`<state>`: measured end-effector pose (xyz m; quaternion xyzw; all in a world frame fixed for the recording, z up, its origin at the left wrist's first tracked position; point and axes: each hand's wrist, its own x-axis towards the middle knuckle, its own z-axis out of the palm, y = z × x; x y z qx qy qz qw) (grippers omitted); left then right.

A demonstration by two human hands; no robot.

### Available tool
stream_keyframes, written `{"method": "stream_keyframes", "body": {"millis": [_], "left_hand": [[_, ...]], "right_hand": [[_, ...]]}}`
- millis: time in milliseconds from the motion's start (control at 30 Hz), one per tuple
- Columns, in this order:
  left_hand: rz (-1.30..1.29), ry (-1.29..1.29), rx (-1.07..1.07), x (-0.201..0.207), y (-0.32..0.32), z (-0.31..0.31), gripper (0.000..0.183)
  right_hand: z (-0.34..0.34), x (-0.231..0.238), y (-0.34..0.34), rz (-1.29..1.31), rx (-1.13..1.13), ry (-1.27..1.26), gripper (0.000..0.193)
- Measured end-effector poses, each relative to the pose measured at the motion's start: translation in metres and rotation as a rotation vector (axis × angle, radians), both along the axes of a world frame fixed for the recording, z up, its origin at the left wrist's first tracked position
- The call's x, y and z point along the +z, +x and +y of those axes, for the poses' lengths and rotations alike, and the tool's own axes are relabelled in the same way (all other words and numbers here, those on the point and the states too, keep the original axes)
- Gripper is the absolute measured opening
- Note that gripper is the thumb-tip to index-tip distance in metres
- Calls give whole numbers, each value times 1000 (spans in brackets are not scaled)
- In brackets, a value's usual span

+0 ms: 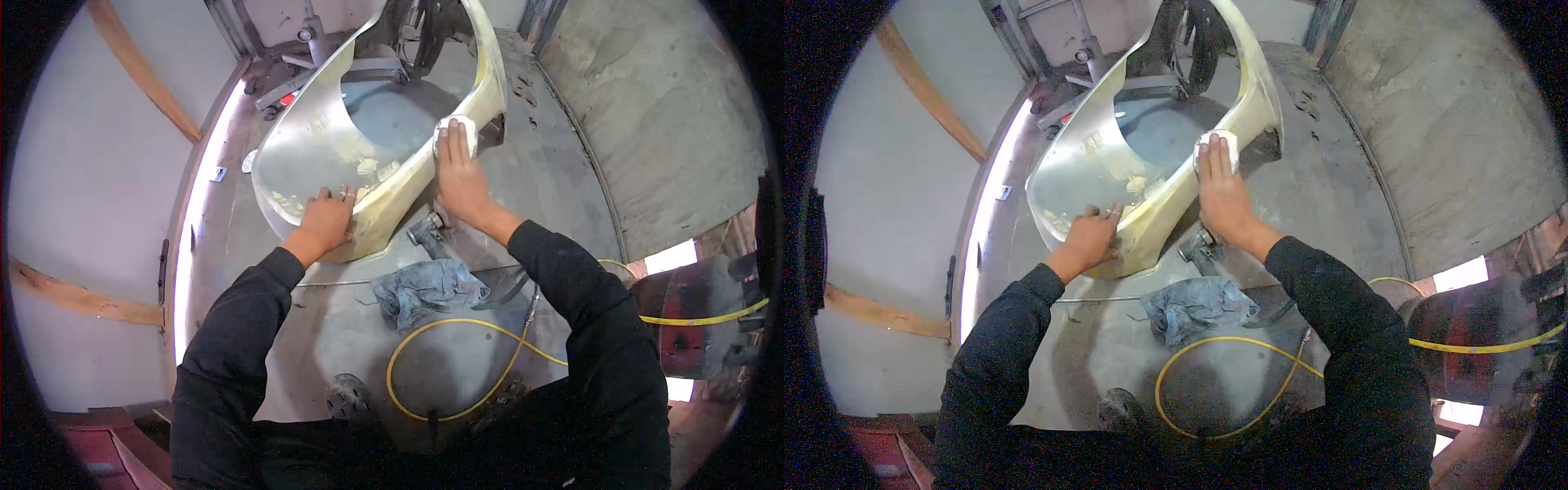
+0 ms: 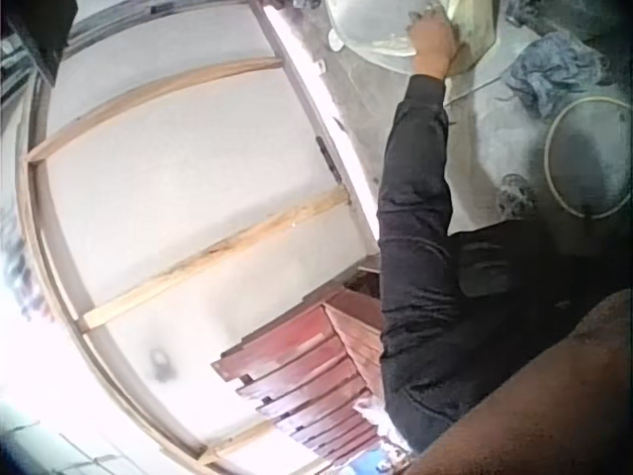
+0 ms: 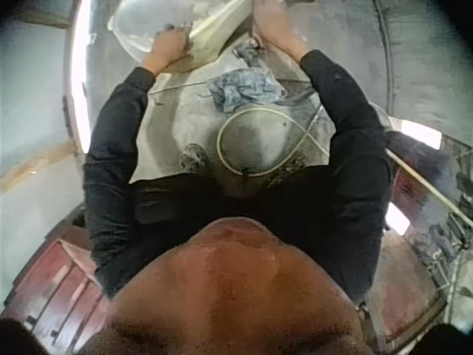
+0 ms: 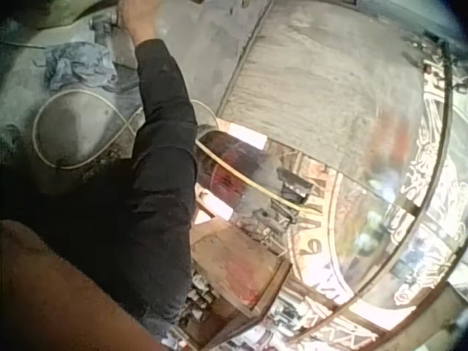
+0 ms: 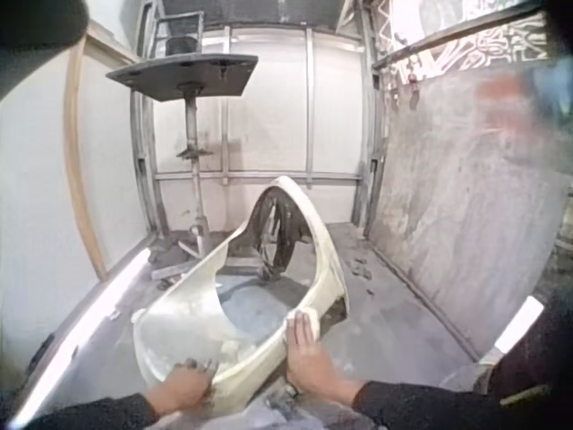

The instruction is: The person sands a vehicle body panel with a sanding disc by hand and rubs the sanded surface with their bare hands.

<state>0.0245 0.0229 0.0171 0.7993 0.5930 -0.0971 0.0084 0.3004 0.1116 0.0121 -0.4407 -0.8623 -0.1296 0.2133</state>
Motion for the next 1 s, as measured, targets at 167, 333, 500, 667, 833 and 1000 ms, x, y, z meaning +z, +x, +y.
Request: {"method": "stream_keyframes", "body": {"millis": [167, 333, 500, 667, 833, 1000], "left_hand": [[16, -60, 23, 0, 4, 1, 94], [24, -16, 23, -5, 2, 2, 94], [29, -43, 29, -3, 1, 2, 93], [-24, -36, 38, -11, 2, 6, 93], [-107, -74, 41, -12, -1, 3, 102], [-119, -107, 56, -13, -1, 4, 106]], "right_hand": [[-18, -30, -7, -151, 658, 6, 76], [-23, -15, -36, 192, 89, -26, 72], [-29, -35, -20, 65, 301, -117, 74], [-55, -64, -42, -99, 171, -49, 77], [-32, -43, -34, 133, 427, -233, 99], [-57, -56, -55, 261, 246, -86, 100]]}}
